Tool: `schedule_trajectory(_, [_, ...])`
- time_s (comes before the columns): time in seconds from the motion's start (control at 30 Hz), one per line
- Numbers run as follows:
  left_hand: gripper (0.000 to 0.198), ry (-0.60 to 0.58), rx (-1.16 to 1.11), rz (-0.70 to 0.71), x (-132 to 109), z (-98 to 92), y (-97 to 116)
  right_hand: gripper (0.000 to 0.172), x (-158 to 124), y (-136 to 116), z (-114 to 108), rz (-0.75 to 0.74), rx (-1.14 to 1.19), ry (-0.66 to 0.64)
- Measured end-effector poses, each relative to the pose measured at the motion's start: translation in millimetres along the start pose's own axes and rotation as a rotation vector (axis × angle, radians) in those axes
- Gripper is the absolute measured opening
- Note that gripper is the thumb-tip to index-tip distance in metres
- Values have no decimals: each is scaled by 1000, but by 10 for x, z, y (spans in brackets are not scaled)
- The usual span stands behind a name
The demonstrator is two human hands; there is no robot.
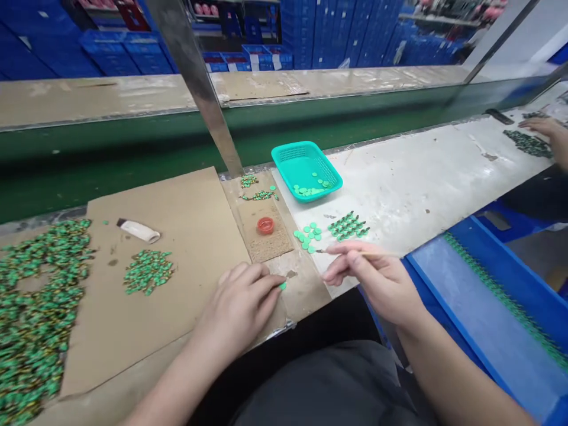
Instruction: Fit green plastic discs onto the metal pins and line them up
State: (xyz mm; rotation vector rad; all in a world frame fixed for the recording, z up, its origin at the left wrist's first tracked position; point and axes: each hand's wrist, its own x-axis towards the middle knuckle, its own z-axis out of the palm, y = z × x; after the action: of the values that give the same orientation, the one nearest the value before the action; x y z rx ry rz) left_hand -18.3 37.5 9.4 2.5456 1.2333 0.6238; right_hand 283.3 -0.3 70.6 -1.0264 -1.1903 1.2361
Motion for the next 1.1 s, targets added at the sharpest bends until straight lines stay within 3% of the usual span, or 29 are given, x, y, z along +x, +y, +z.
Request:
schedule_trajectory(0.13, [29,102,93,-22,-123,115,42,54,-181,229,70,-105,-132,209])
schedule_trajectory(0.3, [29,227,134,-56,-369,164,129,66,-288,290,103,-50,-184,244])
schedule_trajectory(0.43, [33,309,182,-62,-567,190,106,53,-162,330,121,-102,-206,186])
schedule_trajectory(0.6, [36,268,184,-34,-734,128,59,34,72,371,166,-114,-253,82])
schedule_trajectory(0.8, [29,282,140,-12,-569,75,124,36,184,448,223,-168,-223,85])
schedule_trajectory(0.97, [26,248,21,-79,-303,196,100,40,220,454,262,-199,-203,180])
schedule_trajectory(1.1, [22,246,14,-130,-253,262,100,40,292,444,258,-205,-265,140])
